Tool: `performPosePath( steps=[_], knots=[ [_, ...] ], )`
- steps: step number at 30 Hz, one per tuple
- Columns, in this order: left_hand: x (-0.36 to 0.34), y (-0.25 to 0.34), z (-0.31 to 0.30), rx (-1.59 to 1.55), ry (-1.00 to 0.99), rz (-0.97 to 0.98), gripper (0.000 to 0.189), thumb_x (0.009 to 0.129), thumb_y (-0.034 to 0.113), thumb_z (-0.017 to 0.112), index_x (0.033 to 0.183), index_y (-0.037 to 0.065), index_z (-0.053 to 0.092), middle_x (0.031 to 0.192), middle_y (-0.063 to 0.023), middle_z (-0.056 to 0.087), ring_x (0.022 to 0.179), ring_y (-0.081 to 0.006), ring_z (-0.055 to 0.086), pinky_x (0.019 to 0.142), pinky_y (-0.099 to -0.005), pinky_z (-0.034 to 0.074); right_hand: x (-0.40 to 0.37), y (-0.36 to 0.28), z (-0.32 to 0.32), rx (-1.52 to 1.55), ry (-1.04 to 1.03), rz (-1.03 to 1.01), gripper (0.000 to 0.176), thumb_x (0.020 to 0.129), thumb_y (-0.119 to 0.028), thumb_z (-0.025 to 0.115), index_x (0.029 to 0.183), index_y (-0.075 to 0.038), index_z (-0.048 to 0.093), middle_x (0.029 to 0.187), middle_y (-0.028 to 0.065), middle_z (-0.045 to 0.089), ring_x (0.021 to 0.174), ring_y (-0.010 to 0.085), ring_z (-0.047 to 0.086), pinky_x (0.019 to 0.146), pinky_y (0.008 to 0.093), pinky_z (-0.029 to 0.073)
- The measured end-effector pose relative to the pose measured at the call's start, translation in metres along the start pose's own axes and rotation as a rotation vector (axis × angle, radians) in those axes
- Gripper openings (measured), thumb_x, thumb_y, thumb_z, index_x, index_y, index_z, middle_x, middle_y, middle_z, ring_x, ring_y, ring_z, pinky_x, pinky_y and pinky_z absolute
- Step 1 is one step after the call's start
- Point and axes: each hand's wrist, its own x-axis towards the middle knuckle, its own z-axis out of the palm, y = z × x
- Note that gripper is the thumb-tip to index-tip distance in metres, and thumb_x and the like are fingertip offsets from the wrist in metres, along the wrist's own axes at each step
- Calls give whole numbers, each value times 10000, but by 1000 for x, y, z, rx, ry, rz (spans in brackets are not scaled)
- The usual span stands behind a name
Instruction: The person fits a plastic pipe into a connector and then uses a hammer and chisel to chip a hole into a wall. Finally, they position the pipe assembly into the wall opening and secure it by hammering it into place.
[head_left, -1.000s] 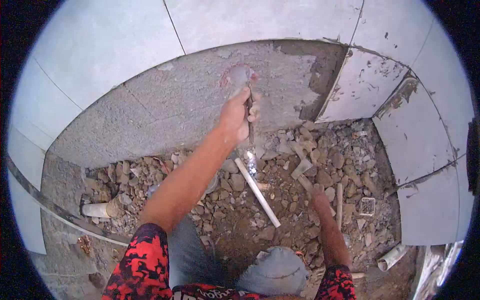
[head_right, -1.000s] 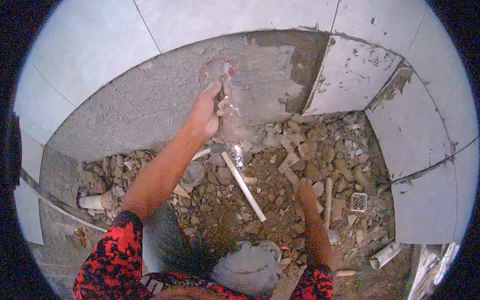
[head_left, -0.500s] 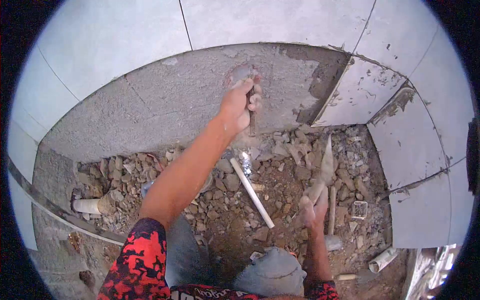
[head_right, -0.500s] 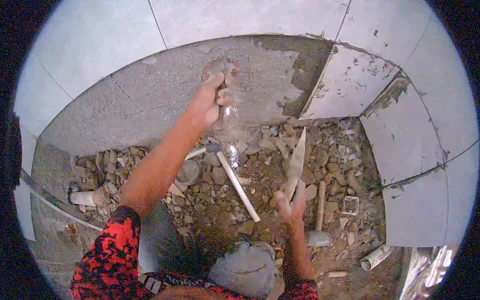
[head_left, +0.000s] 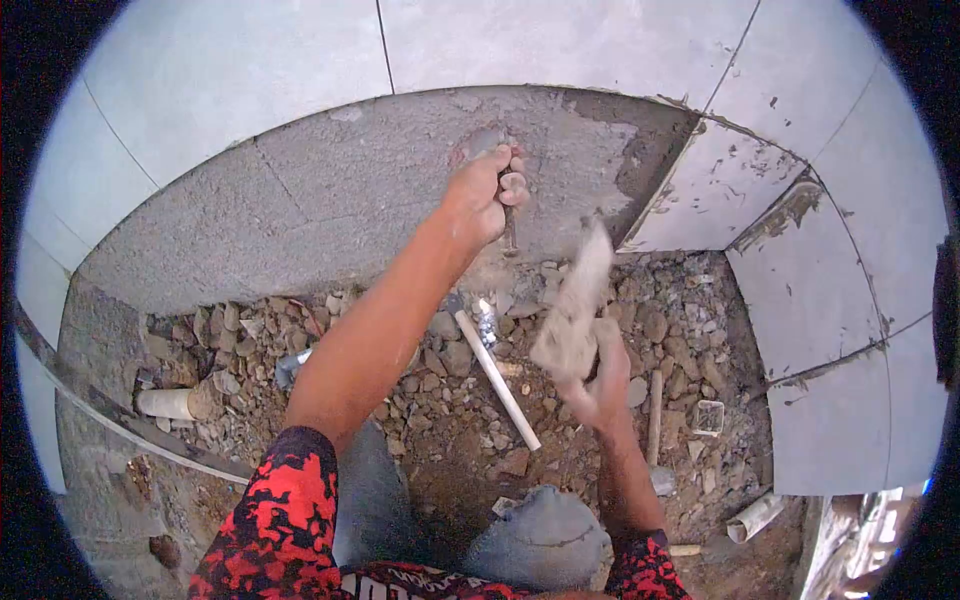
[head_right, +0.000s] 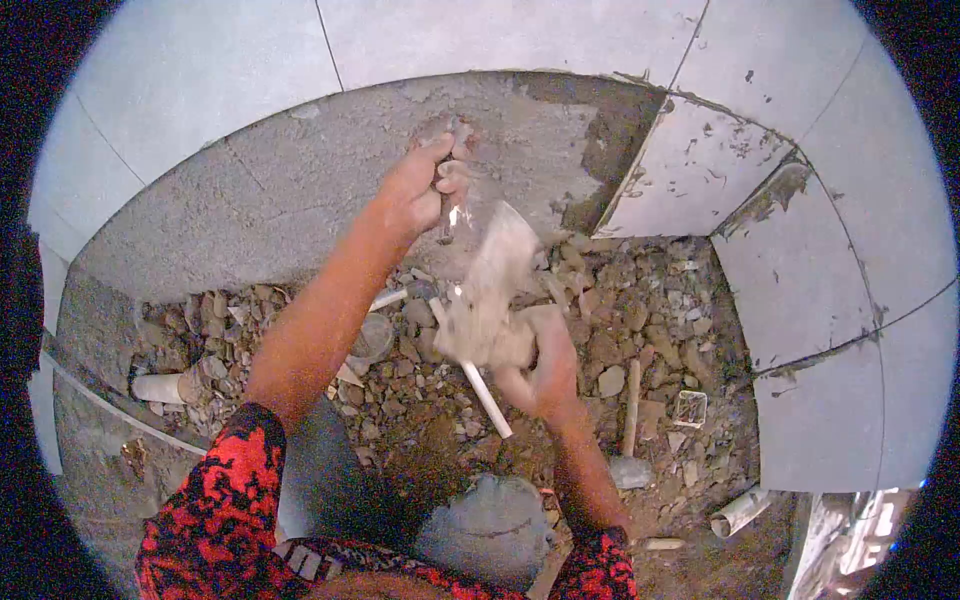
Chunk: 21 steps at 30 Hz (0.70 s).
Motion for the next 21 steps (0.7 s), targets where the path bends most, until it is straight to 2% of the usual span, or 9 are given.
performPosePath(
  steps=[3,5,6,8,10,15,17,19,21],
  knots=[
    [-1,3,1,-15,19,0,82,870,125,386,863,53,424,673,-22,416,476,-77,346,378,-207,285,0,-5,6,94,-71,-15,457,675,-303,620,1010,-21,490,821,165,564,793,338,553,725,354,440],
    [-1,1,3,-10,29,-5,77,870,120,382,861,53,420,672,-22,415,474,-78,345,378,-210,284,10,-13,6,-166,-315,-81,389,689,-231,624,1006,-29,522,833,150,576,819,332,552,738,349,444],
    [-1,0,4,10,38,9,74,869,116,381,852,55,418,671,-22,413,475,-80,346,377,-211,283,7,-6,10,-121,-294,91,304,676,-166,629,937,-27,558,828,138,582,806,325,555,736,356,445],
    [2,2,5,35,41,27,71,869,113,379,843,57,416,670,-23,412,476,-82,346,376,-212,283,11,-12,10,-105,-174,56,284,646,-152,648,893,-36,568,818,130,583,794,313,560,722,358,449],
    [3,0,2,-6,-6,8,67,868,113,381,833,67,416,668,-25,412,478,-85,346,374,-211,280,13,-11,10,-135,-16,-310,241,583,-122,669,796,-59,575,785,109,578,753,269,573,658,359,461],
    [2,1,11,-50,91,37,63,870,119,388,829,79,415,663,-25,405,477,-88,339,374,-210,276,37,-13,17,-1,-22,-671,187,629,-44,637,765,-73,512,680,91,572,636,269,574,577,334,458],
    [8,-5,3,-108,61,-15,62,870,120,390,828,81,415,661,-24,402,476,-89,335,373,-212,276,48,9,30,-346,-20,-1,347,585,-97,637,911,-71,522,710,126,544,680,337,535,591,407,438],
    [13,-4,0,-120,19,6,61,870,117,393,825,80,411,659,-25,400,476,-93,335,373,-216,278,43,10,26,-329,-17,-11,317,601,-88,614,898,-48,511,729,148,548,701,349,536,611,406,439],
    [10,-3,-1,-135,24,-24,61,871,115,391,826,78,409,659,-26,401,478,-94,337,372,-219,281,19,3,26,-240,62,-226,319,594,-124,630,876,-36,507,731,143,549,699,342,538,620,398,442]
  ],
)
